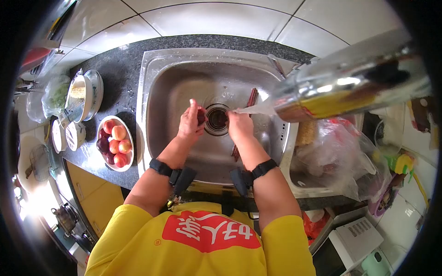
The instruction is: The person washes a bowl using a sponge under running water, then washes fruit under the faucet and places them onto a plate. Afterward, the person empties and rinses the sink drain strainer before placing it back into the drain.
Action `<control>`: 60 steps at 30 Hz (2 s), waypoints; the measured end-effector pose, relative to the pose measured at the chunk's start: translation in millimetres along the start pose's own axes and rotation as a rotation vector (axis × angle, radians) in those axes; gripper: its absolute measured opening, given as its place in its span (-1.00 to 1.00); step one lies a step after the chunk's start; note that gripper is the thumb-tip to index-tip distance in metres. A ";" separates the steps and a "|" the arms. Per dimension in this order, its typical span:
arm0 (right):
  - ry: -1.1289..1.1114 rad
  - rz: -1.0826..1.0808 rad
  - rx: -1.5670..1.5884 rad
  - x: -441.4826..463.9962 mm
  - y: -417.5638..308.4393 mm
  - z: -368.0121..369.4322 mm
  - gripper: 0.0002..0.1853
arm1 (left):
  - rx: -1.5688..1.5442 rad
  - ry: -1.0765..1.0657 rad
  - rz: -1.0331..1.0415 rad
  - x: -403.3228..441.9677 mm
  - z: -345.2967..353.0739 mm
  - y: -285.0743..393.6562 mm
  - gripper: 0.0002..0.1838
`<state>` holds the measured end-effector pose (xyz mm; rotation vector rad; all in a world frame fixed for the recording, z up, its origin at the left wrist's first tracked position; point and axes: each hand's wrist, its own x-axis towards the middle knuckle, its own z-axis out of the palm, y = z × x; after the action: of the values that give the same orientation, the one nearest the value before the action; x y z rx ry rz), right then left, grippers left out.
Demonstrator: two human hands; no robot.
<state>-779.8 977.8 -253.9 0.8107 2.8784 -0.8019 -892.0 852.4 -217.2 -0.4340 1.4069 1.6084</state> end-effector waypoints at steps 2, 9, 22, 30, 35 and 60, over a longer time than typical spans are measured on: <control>0.017 -0.002 -0.003 7.0 -7.0 11.8 -0.83 | 0.030 0.108 -0.044 -3.7 -13.3 5.1 -0.62; -0.378 -0.263 -0.617 26.9 -36.2 30.5 -0.84 | 1.465 0.043 0.582 -29.8 -26.0 -9.4 -0.73; -0.025 -0.218 0.121 17.8 -21.2 13.5 -0.68 | 1.230 0.115 1.190 -130.8 -74.3 68.9 -0.62; -0.134 0.493 1.842 3.8 -10.1 -35.9 -0.85 | 1.360 0.727 1.231 -159.6 -180.5 103.0 -0.67; -0.190 0.579 1.866 0.7 -6.5 -40.6 -0.74 | 1.268 0.674 1.130 -139.3 -207.2 108.0 -0.70; 0.108 0.090 0.951 -11.2 -18.6 -52.5 -0.55 | 0.693 -0.109 0.529 -32.3 44.5 6.1 -0.74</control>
<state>-774.5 984.8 -197.7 1.0207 2.3981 -2.2073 -867.1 880.5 -176.5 0.4586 1.9723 1.3735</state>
